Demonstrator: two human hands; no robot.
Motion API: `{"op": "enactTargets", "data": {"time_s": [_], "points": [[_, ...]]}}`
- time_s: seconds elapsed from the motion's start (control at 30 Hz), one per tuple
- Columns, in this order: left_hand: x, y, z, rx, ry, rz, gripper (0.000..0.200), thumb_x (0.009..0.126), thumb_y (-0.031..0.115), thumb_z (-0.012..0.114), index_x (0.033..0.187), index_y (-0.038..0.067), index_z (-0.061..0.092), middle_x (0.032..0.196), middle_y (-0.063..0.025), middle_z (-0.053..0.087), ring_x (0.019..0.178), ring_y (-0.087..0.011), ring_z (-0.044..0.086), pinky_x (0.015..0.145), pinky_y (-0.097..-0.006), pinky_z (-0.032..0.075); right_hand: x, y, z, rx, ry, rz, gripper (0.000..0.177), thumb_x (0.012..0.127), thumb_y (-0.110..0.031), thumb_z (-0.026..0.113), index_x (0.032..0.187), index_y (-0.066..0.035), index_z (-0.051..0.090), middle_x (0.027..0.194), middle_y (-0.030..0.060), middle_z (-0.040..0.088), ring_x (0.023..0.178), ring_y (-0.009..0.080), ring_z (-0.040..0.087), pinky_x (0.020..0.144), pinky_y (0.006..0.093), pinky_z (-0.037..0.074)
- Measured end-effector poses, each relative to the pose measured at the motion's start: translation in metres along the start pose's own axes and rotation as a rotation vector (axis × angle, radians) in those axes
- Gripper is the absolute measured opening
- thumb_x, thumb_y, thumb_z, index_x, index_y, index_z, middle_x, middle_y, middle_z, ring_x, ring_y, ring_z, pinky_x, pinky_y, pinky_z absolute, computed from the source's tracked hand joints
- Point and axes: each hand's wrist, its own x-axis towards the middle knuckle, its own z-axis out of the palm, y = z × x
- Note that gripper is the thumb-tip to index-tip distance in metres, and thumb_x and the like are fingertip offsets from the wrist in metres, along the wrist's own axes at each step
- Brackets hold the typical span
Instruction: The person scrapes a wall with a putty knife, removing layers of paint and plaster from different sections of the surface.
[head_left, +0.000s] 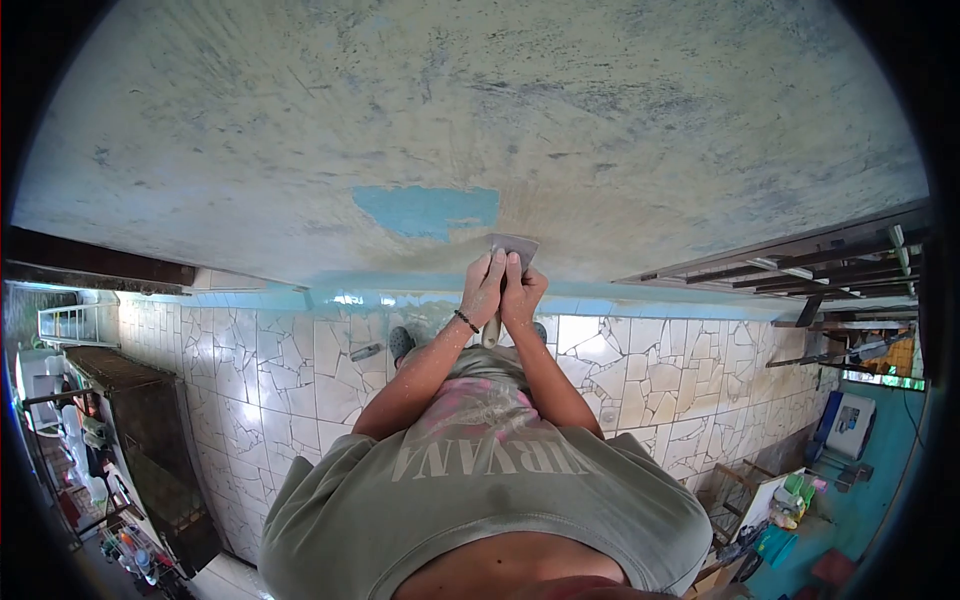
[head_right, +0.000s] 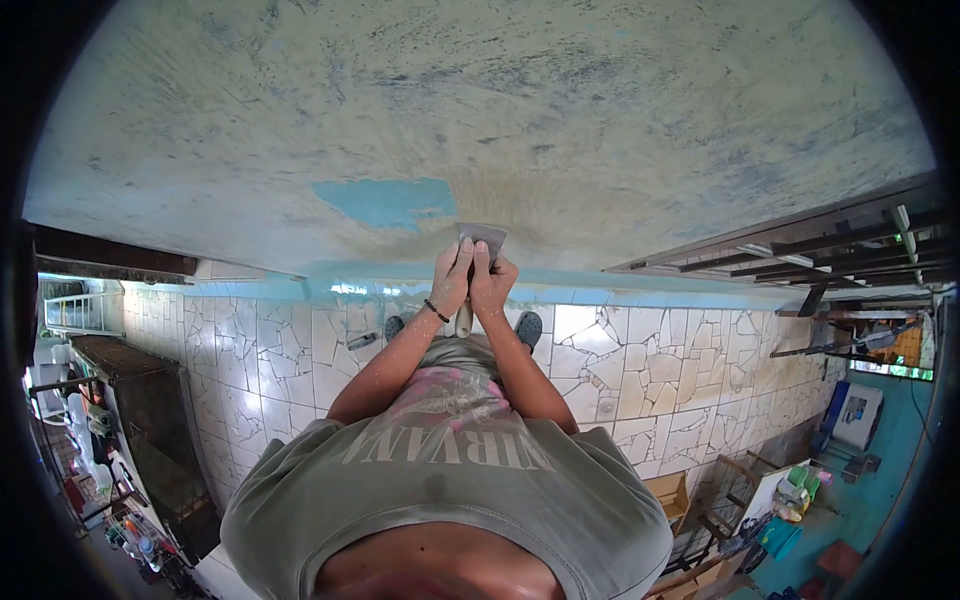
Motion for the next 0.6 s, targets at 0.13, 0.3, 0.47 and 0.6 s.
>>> {"op": "enactTargets", "data": {"time_s": [0.13, 0.3, 0.47, 0.6], "points": [[0.005, 0.011, 0.005, -0.072, 0.0, -0.017, 0.038, 0.105, 0.032, 0.046, 0.089, -0.001, 0.056, 0.078, -0.0043, 0.055, 0.075, -0.0109, 0.048, 0.067, -0.0304, 0.043, 0.01, -0.033, 0.007, -0.057, -0.007, -0.042, 0.042, 0.097, -0.023, 0.063, 0.066, 0.005, 0.055, 0.057, -0.0032, 0.05, 0.059, 0.0056, 0.041, 0.048, 0.0298, 0.033], [0.004, 0.012, 0.007, -0.143, 0.022, -0.018, 0.04, 0.104, 0.033, 0.046, 0.087, -0.001, 0.055, 0.076, -0.0043, 0.053, 0.074, -0.0108, 0.046, 0.065, -0.0298, 0.042, 0.004, -0.024, 0.007, -0.084, 0.028, -0.015, 0.045, 0.098, -0.024, 0.063, 0.065, 0.006, 0.055, 0.054, -0.0029, 0.048, 0.057, 0.0059, 0.04, 0.046, 0.0304, 0.032], [0.012, 0.027, 0.002, -0.054, 0.012, -0.037, 0.042, 0.104, 0.034, 0.047, 0.085, -0.002, 0.056, 0.073, -0.0033, 0.053, 0.071, -0.0104, 0.045, 0.063, -0.0297, 0.042, 0.005, -0.043, 0.013, -0.068, 0.041, -0.021, 0.046, 0.097, -0.025, 0.064, 0.064, 0.006, 0.055, 0.052, -0.0014, 0.047, 0.056, 0.0057, 0.039, 0.045, 0.0311, 0.031], [0.007, 0.038, 0.011, -0.176, 0.038, -0.024, 0.044, 0.104, 0.035, 0.047, 0.085, -0.003, 0.058, 0.072, -0.0048, 0.056, 0.07, -0.0104, 0.047, 0.062, -0.0299, 0.043, 0.006, -0.038, 0.01, -0.132, 0.041, -0.025, 0.046, 0.097, -0.025, 0.064, 0.063, 0.006, 0.055, 0.052, -0.002, 0.047, 0.056, 0.0055, 0.039, 0.045, 0.0311, 0.032]]}}
